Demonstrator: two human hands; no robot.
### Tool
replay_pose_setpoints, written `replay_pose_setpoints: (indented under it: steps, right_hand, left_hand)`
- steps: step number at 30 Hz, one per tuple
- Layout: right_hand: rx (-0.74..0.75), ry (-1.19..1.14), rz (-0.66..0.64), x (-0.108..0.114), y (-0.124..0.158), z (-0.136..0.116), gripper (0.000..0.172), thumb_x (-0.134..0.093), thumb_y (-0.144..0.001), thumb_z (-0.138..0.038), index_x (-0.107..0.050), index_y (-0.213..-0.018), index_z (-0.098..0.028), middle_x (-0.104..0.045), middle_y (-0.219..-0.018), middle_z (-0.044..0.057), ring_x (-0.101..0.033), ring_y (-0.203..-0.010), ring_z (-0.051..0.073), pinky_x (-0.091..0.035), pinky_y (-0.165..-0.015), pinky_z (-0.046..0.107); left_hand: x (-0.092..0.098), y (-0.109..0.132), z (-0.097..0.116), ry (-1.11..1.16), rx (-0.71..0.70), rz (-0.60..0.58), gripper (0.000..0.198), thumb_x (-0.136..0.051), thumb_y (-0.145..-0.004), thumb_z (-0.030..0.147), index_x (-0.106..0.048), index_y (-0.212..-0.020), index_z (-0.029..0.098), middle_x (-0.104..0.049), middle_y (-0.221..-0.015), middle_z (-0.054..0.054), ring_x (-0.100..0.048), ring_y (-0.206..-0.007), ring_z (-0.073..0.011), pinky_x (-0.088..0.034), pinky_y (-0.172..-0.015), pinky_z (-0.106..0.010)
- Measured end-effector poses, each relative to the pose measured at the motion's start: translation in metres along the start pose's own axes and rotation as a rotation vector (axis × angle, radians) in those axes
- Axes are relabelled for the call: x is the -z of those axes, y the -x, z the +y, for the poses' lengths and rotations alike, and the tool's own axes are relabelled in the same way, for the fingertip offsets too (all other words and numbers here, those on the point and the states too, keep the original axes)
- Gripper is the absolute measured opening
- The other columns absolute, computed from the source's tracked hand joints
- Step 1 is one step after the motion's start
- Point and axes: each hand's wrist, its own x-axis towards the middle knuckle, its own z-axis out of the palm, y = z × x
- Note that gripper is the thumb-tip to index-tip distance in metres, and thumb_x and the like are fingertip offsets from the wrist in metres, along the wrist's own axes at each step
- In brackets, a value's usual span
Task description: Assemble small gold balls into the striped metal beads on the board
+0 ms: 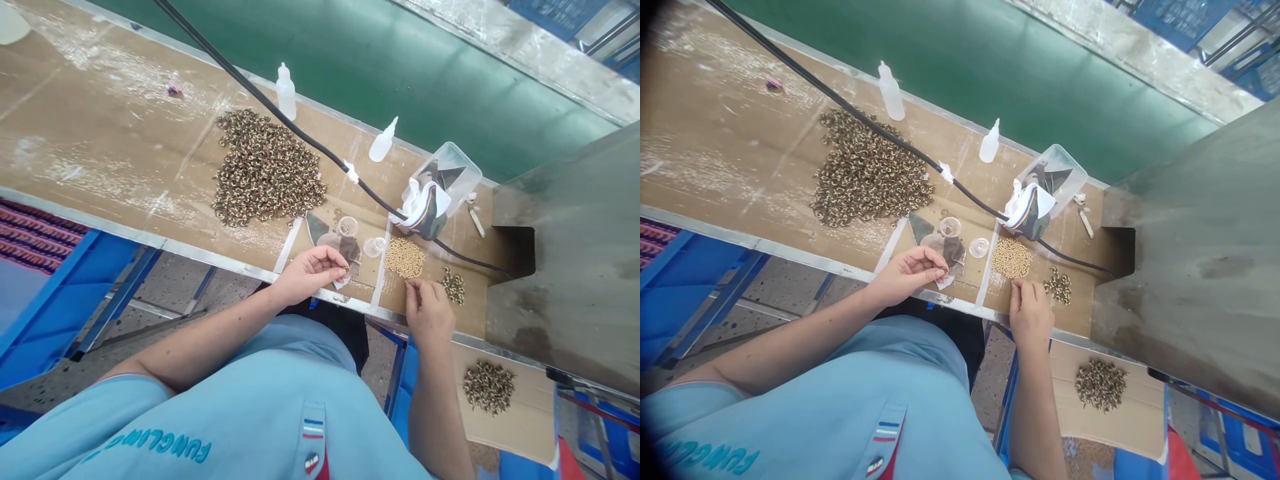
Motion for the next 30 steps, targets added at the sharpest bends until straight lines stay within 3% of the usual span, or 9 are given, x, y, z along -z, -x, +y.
replay_pose_setpoints:
  steps: [10,21,26,30]
  right_hand:
    - [-0.017,-0.027,-0.047,-0.001,-0.003,0.004,0.035,-0.036,-0.095,-0.040,-0.063,-0.085,-0.020,-0.060,-0.084,0.006,-0.054,-0.072,0.016,-0.034,-0.057,0.025]
    - [-0.062,-0.249,-0.071,0.000,-0.008,0.011,0.030,-0.042,-0.091,-0.043,-0.060,-0.081,-0.021,-0.060,-0.082,0.005,-0.054,-0.073,0.017,-0.040,-0.064,0.029]
    - [-0.128,-0.485,-0.068,0.002,-0.011,-0.006,0.025,-0.052,-0.086,-0.042,-0.060,-0.078,-0.020,-0.059,-0.074,0.002,-0.051,-0.063,0.014,-0.041,-0.061,0.027]
    - [-0.185,-0.744,-0.162,-0.005,-0.012,-0.031,0.024,-0.054,-0.084,-0.043,-0.061,-0.083,-0.019,-0.061,-0.076,0.002,-0.054,-0.068,0.014,-0.043,-0.063,0.028]
  left_hand:
    - [0.001,-0.001,-0.003,0.026,-0.015,-0.023,0.024,-0.074,-0.069,0.027,-0.058,-0.079,0.013,-0.064,-0.070,0.000,-0.061,-0.067,-0.0090,-0.050,-0.063,-0.020]
    - [0.001,0.000,-0.001,0.046,-0.020,-0.039,0.024,-0.073,-0.070,0.027,-0.057,-0.080,0.013,-0.063,-0.069,0.000,-0.062,-0.067,-0.0090,-0.050,-0.065,-0.021]
    - [-0.001,-0.002,-0.003,0.069,0.017,-0.055,0.026,-0.074,-0.069,0.030,-0.057,-0.080,0.013,-0.064,-0.068,0.000,-0.062,-0.066,-0.0097,-0.050,-0.063,-0.021]
    - [-0.001,-0.003,-0.004,0.106,0.044,-0.079,0.030,-0.075,-0.068,0.033,-0.058,-0.081,0.012,-0.066,-0.071,-0.002,-0.064,-0.068,-0.0106,-0.049,-0.064,-0.022]
